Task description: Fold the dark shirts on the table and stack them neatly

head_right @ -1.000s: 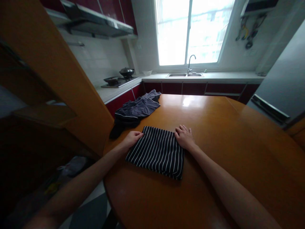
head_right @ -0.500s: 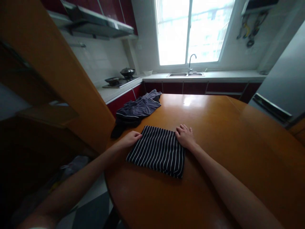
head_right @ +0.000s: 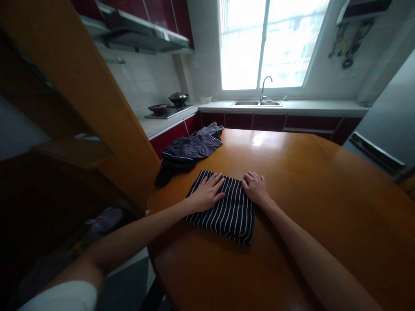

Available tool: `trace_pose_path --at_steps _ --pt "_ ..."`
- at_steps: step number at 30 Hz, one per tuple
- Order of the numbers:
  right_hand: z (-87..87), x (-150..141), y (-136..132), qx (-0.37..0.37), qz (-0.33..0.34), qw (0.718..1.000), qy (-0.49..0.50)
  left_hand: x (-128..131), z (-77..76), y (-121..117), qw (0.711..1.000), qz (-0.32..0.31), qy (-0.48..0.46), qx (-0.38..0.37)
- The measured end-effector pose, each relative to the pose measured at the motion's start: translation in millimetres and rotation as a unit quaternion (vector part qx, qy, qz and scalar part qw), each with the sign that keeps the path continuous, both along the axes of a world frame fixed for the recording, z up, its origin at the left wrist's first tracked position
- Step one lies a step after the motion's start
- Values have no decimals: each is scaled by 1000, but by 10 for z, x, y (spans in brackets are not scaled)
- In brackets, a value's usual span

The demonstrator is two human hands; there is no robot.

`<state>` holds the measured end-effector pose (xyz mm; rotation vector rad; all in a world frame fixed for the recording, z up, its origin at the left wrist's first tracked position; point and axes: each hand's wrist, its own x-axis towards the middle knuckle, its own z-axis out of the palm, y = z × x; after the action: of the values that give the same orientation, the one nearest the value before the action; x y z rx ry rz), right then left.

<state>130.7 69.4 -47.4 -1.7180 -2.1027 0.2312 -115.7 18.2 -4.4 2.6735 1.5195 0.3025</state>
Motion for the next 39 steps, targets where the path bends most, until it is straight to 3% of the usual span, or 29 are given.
trace_pose_path --at_steps 3,6,8,12,19,22,28,32,34,36,39 --pt "81 -20 -55 11 -7 1000 -11 -56 -204 55 999 47 16 -20" --pt "204 -146 -215 58 0 996 -63 -145 -278 98 997 72 11 4" --pt "248 -280 -376 64 26 994 -84 -170 -281 104 997 74 11 9" --pt "189 -476 -659 7 63 994 -85 -215 -267 121 996 94 8 6" --pt "187 -391 -719 -16 52 996 -70 -338 -254 208 992 122 -3 -21" --pt "236 -375 -906 -29 51 997 -53 -328 -261 209 992 125 -10 -18" --pt "243 -254 -1581 -3 230 972 -47 -301 -261 193 992 125 -13 -8" --pt "263 -191 -1901 -5 259 965 -30 -305 -241 197 991 129 -23 -25" --pt "291 -157 -1997 -25 271 962 -5 -342 -212 237 989 128 -60 -53" --pt "331 -91 -2014 -38 248 966 56 -427 -150 309 972 135 -164 -100" --pt "403 73 -1831 -16 125 970 208 -649 9 424 915 175 -322 -168"
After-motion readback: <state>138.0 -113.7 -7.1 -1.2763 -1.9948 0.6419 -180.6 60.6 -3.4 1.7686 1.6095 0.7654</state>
